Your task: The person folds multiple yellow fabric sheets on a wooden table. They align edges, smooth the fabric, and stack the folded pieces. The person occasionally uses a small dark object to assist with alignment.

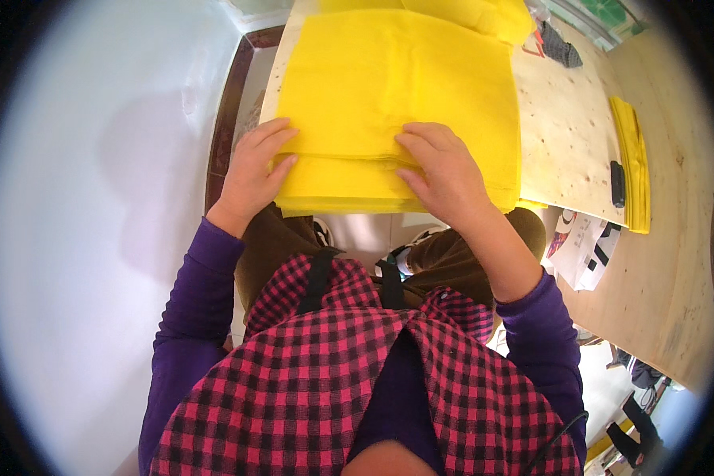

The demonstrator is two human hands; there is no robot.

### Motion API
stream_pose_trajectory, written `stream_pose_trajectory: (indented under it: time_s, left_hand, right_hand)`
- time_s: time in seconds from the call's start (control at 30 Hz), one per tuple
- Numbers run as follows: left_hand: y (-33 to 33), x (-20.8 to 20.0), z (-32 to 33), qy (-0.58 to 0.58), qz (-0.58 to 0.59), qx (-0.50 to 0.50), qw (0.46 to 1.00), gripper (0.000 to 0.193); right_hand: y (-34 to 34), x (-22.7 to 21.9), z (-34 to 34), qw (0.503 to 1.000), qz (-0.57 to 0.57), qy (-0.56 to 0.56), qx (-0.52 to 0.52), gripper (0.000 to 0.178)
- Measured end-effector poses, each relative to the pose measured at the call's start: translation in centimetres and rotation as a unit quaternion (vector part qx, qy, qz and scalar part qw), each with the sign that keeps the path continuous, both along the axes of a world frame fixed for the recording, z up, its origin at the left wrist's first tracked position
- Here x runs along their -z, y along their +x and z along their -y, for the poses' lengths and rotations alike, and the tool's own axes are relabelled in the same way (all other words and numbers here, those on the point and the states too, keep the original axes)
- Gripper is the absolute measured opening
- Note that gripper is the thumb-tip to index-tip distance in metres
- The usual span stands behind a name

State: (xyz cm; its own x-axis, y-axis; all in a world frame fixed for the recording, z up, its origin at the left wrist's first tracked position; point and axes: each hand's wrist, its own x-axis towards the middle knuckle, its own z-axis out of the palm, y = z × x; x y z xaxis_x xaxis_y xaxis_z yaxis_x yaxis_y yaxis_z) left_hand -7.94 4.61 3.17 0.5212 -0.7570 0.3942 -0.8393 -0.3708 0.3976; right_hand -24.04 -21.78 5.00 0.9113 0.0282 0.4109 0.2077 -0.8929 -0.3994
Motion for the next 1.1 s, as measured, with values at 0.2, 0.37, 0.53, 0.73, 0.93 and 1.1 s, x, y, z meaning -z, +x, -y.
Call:
stream_pose_trajectory:
  time_s: [0.2,0.37,0.53,0.73,0.93,1.1]
  left_hand:
    - [-0.4,0.1,-0.7,-0.017,-0.003,-0.020,1.000,0.037]
    - [-0.8,0.1,-1.3,-0.010,-0.039,-0.029,0.999,0.040]
    - [-1.3,-0.8,-0.7,-0.032,-0.045,-0.016,0.998,0.044]
    - [-2.2,-2.3,1.2,-0.005,0.078,-0.031,0.996,0.043]
    - [-2.5,-2.6,0.9,0.005,0.170,-0.020,0.985,0.030]
    - [-2.7,-1.5,0.4,0.019,0.162,0.027,0.986,0.018]
  right_hand:
    - [0.7,0.6,-0.6,0.998,-0.011,-0.055,-0.007,0.036]
    - [0.9,1.1,-0.6,0.992,-0.004,-0.128,-0.006,0.029]
    - [1.9,1.0,0.0,0.993,-0.005,-0.115,0.003,0.023]
    - [1.7,-0.8,0.0,0.998,0.004,-0.043,0.052,0.018]
    - [-0.1,-0.8,-0.7,0.999,0.011,-0.041,0.006,0.017]
    - [-0.9,0.4,-0.8,1.000,-0.008,-0.011,-0.026,0.024]
